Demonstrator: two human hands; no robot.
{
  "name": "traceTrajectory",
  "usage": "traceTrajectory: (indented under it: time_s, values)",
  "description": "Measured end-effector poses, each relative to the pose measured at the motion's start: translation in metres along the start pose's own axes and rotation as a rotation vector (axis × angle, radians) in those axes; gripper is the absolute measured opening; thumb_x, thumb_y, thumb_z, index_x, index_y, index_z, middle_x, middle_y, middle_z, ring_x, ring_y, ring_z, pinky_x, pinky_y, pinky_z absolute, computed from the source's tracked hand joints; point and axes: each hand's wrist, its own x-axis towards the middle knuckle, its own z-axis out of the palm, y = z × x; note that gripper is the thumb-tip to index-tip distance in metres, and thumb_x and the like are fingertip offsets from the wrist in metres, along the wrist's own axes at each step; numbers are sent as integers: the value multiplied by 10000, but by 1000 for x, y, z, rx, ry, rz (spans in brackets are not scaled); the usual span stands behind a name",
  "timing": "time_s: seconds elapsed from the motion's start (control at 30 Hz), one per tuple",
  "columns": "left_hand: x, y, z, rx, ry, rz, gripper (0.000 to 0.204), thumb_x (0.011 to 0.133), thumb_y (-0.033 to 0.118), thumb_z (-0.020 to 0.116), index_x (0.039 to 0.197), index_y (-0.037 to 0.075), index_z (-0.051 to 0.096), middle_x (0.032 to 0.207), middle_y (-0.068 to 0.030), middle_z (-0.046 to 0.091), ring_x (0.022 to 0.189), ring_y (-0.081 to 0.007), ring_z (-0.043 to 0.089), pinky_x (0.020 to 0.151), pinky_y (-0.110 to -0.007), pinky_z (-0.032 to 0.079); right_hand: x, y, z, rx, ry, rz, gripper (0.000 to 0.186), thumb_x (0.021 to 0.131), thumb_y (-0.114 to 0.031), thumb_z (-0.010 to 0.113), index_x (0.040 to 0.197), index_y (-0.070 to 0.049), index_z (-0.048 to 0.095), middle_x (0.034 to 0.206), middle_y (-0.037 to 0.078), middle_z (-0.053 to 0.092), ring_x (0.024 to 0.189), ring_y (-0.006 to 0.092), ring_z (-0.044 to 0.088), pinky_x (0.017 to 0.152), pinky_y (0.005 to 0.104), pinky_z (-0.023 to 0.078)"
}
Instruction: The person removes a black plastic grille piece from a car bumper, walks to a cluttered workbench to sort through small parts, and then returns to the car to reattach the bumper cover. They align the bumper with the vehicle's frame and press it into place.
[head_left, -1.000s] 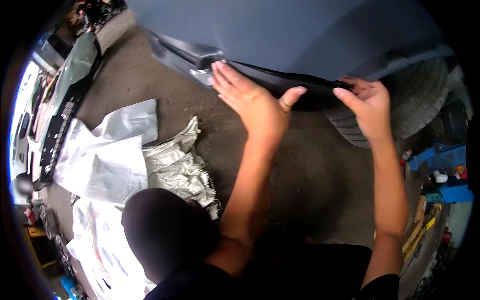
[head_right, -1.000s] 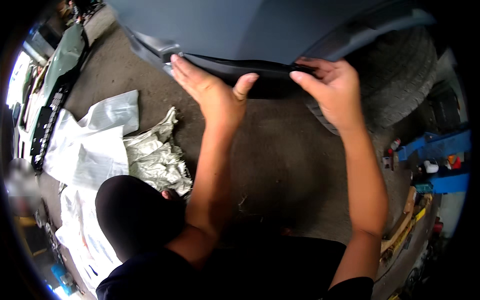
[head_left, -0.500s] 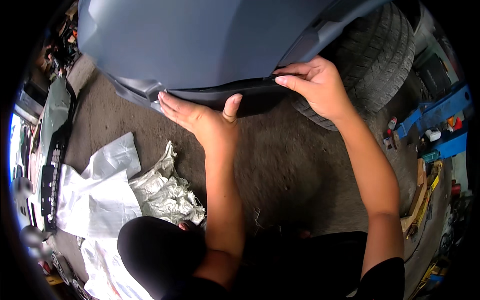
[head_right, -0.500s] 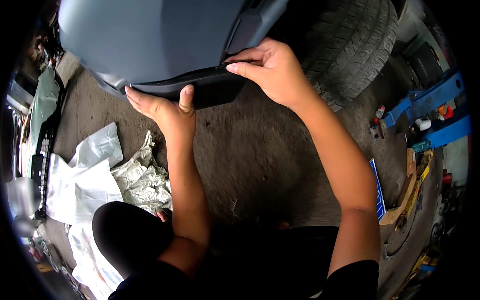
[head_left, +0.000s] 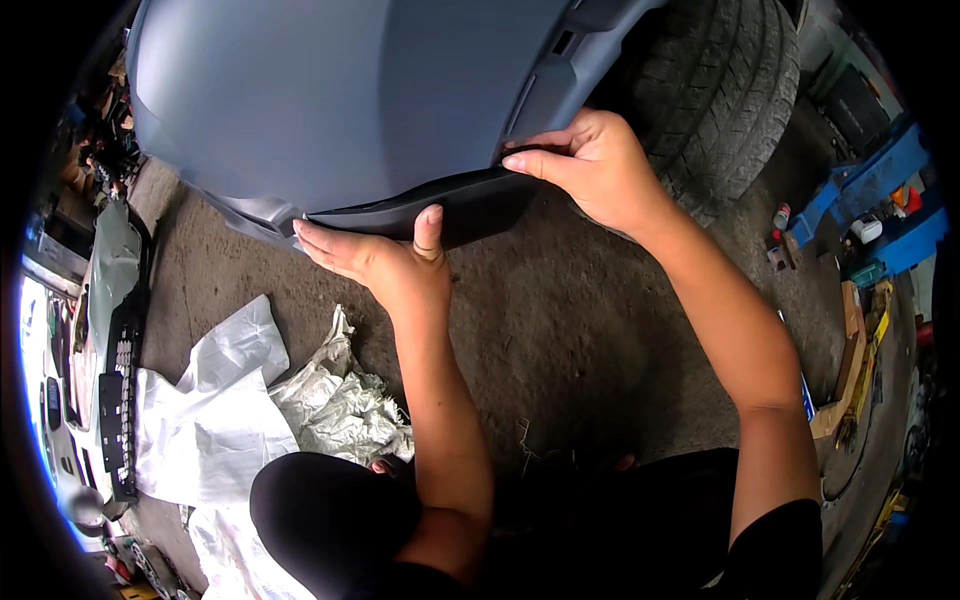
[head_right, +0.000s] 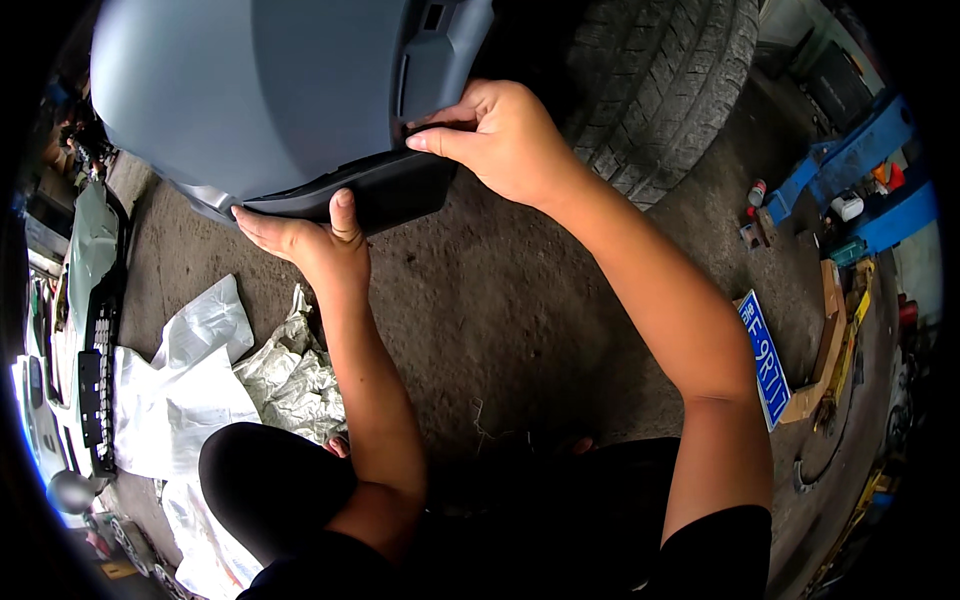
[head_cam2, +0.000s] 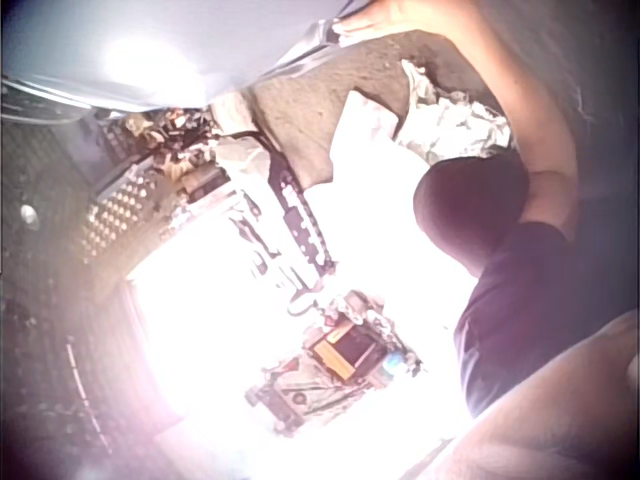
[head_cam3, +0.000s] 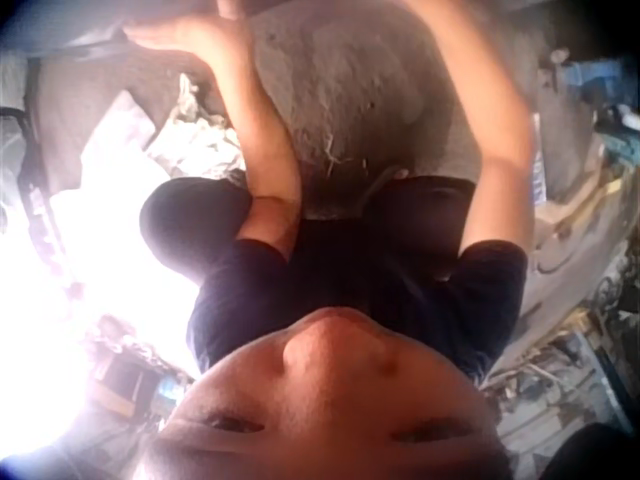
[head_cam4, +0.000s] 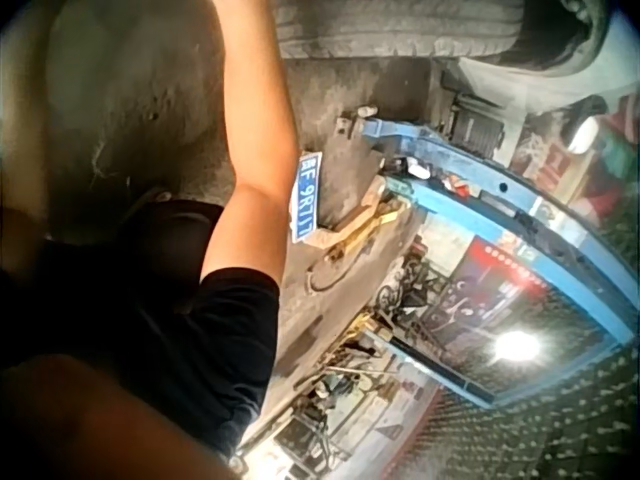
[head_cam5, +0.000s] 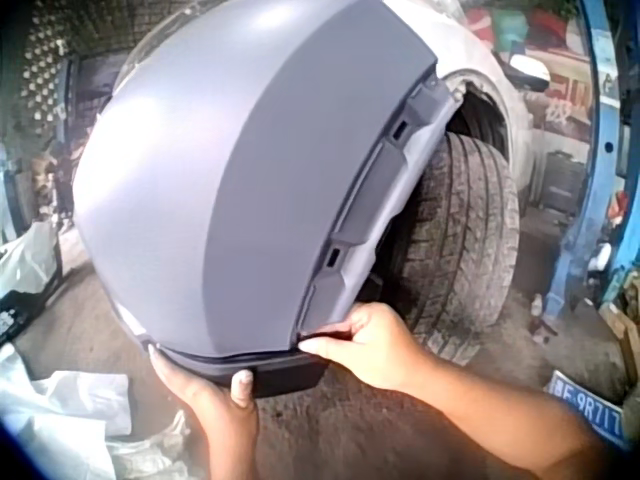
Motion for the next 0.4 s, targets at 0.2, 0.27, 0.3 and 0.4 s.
traceTrajectory:
  time_s: [0.2,0.27,0.3,0.4]
  values:
    - [0,3,-1,6,-25,-37,1321,710,753,613,1435,-131,-47,1468,-385,49,1396,-497,63,1137,-570,95,1,5,-1,-21,1,36,224,825,-40,717,1014,61,651,969,136,711,904,180,681,828,285,540]
    - [0,5,-3,-9,-29,-49,1316,715,748,614,1434,-132,-50,1469,-384,49,1396,-497,65,1138,-568,96,2,4,-3,-90,-15,65,253,817,-54,731,1027,56,643,980,146,709,915,188,681,831,292,542]
    - [1,5,-3,-2,-25,-47,1315,716,747,615,1435,-133,-47,1471,-382,47,1397,-496,66,1139,-567,95,2,3,-4,-122,-24,81,267,813,-61,738,1033,54,639,986,151,708,921,191,681,833,295,544]
    - [0,3,-1,8,-24,-42,1311,718,744,617,1436,-133,-41,1474,-379,45,1398,-496,68,1140,-565,93,8,1,-7,-110,-87,33,446,843,4,683,1260,50,529,1034,129,695,945,185,662,834,264,538]
